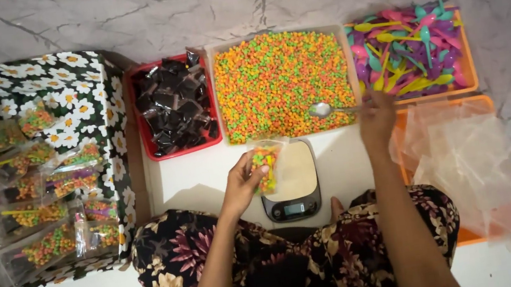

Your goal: Packaging small multi-colored candies into individual plastic bags, weighing them on a digital scale, and sealing them.

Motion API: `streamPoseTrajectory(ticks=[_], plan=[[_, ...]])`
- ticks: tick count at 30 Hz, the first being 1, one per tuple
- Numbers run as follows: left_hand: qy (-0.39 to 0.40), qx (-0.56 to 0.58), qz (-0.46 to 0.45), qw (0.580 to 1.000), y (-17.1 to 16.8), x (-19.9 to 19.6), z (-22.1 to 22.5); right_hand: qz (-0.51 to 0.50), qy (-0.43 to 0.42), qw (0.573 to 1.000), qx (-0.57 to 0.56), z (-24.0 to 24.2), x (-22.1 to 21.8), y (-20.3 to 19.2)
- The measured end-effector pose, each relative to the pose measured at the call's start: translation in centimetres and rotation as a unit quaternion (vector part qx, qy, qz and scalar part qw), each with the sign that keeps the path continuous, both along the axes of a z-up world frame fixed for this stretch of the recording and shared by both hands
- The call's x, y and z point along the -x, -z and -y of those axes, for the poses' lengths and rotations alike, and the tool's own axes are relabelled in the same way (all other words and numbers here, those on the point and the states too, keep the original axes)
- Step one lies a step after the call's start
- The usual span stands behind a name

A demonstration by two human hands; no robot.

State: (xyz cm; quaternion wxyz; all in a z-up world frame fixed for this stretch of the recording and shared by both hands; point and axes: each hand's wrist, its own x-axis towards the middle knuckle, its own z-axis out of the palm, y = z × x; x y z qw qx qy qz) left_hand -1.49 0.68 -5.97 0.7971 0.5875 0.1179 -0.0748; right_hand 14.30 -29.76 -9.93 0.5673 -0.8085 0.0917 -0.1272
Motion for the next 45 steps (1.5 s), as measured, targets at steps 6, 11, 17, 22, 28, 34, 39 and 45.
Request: streamPoseTrajectory(ticks=[6,11,17,22,28,34,39,45], plan=[[0.011,-0.020,0.006,1.000,1.3,-1.3,-0.3,-0.128,0.048,0.972,0.192,4.6,-2.1,10.0],[0.010,-0.032,0.010,0.999,0.6,-2.2,0.2,-0.222,0.101,0.960,0.139,4.4,-3.1,10.4],[0.019,-0.044,0.005,0.999,0.6,-2.8,0.6,0.007,0.056,0.992,0.115,1.0,-4.2,9.7],[0.026,-0.060,0.010,0.998,-0.1,-3.4,1.0,0.074,-0.092,0.993,0.014,-4.8,-0.8,1.6],[0.034,-0.066,0.010,0.997,-0.1,-3.7,0.4,0.136,-0.229,0.963,0.031,-5.2,0.2,0.2],[0.033,-0.057,0.046,0.997,1.7,-4.4,-0.5,0.207,-0.073,0.969,-0.116,-2.6,1.6,-7.7],[0.070,-0.045,0.072,0.994,0.7,-5.1,0.1,0.214,-0.129,0.950,-0.188,-2.3,2.6,-11.3],[0.098,-0.028,0.089,0.991,-0.4,-5.8,0.6,0.226,-0.143,0.951,-0.154,-3.4,2.6,-11.6]])
